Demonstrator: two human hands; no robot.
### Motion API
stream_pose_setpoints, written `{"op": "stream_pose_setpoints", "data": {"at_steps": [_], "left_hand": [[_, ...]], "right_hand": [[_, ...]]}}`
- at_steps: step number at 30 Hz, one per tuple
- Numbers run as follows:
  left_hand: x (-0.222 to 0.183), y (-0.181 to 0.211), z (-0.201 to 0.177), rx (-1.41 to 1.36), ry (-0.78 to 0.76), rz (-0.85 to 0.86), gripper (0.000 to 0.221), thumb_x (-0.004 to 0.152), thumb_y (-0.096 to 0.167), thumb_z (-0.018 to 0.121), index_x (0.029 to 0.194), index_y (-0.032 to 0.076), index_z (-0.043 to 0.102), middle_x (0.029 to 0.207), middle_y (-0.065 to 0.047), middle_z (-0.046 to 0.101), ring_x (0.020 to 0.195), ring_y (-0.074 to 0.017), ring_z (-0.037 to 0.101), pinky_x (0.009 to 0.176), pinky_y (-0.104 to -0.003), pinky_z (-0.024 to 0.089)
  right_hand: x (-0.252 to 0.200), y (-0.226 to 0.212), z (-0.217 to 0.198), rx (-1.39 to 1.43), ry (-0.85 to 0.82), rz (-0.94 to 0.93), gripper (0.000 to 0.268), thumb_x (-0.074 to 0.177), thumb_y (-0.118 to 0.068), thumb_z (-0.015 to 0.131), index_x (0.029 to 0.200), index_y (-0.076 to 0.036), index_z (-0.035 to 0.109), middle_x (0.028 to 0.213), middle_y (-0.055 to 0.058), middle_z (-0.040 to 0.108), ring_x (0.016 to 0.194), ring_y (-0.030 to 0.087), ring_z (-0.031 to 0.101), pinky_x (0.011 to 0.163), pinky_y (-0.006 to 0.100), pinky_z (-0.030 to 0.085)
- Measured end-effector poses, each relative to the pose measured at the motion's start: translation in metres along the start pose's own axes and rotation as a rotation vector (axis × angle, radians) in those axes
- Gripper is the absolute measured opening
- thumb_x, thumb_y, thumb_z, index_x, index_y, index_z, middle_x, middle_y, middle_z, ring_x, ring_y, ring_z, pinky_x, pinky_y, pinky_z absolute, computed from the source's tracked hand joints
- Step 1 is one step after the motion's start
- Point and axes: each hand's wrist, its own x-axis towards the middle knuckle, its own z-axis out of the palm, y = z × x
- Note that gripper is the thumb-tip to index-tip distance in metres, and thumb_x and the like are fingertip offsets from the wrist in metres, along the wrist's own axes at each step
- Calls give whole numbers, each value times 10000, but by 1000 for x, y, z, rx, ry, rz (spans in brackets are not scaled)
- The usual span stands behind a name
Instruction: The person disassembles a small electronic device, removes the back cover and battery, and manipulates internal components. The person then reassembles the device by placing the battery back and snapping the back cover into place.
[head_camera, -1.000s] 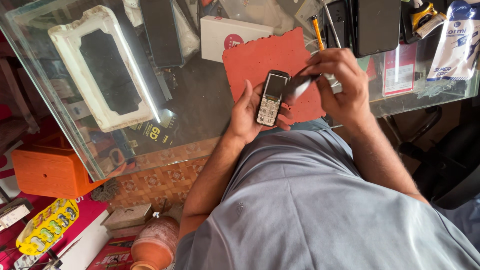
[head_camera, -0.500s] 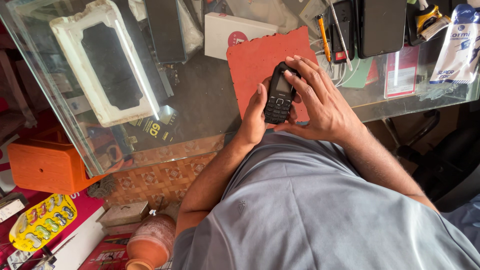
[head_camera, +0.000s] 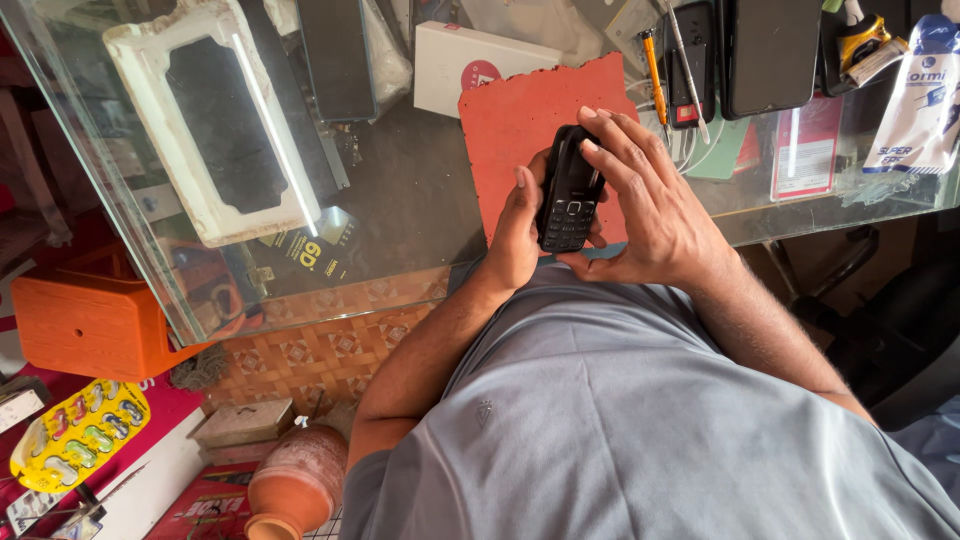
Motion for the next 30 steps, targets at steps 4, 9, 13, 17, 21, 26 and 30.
{"op": "stream_pose_setpoints", "data": {"at_steps": [4,9,13,17,21,26,30], "left_hand": [[2,-5,-3,-50,-20,-25,860,1054,722,198,1501,8,373,1172,-173,631,918,-221,710,816,-425,660],[3,-8,-5,-217,-7,-87,838,1051,706,200,1501,19,373,1132,-169,620,950,-260,734,822,-469,669],[3,-9,-3,-127,0,-38,826,1046,700,195,1482,20,365,1172,-177,631,931,-266,742,801,-420,653],[2,-8,-1,-57,-8,-4,827,1058,695,197,1488,9,367,1201,-172,625,931,-244,730,812,-382,647],[0,-5,1,14,-13,26,823,1069,700,200,1473,3,373,1188,-163,627,882,-231,739,763,-354,632],[-2,0,7,50,16,52,792,1088,660,246,1506,-4,352,1174,-162,627,884,-199,694,750,-349,616],[-9,11,17,189,62,122,786,1104,628,270,1525,-29,360,1158,-153,632,864,-167,661,722,-322,608]], "right_hand": [[3,4,-1,83,35,-2,1167,675,-281,1002,1565,-83,275,1646,219,316,1531,454,357,1268,597,356],[6,5,-7,131,11,62,1144,637,-259,983,1530,-77,292,1639,217,334,1530,450,344,1267,575,347],[3,-6,-7,30,-55,60,1145,640,-276,986,1514,-51,282,1634,232,335,1511,456,351,1264,577,328],[5,-8,-2,-5,-70,58,1143,634,-271,973,1510,-38,279,1622,249,334,1496,482,351,1245,574,335],[5,-7,-1,-21,-50,38,1141,656,-276,975,1525,-51,271,1635,235,330,1511,466,356,1268,565,333],[3,-6,0,-22,-47,17,1178,667,-306,989,1548,-82,241,1641,237,318,1516,469,348,1270,569,332],[-2,-3,4,22,4,-12,1216,692,-271,989,1585,-165,170,1651,237,305,1534,470,333,1279,589,332]]}}
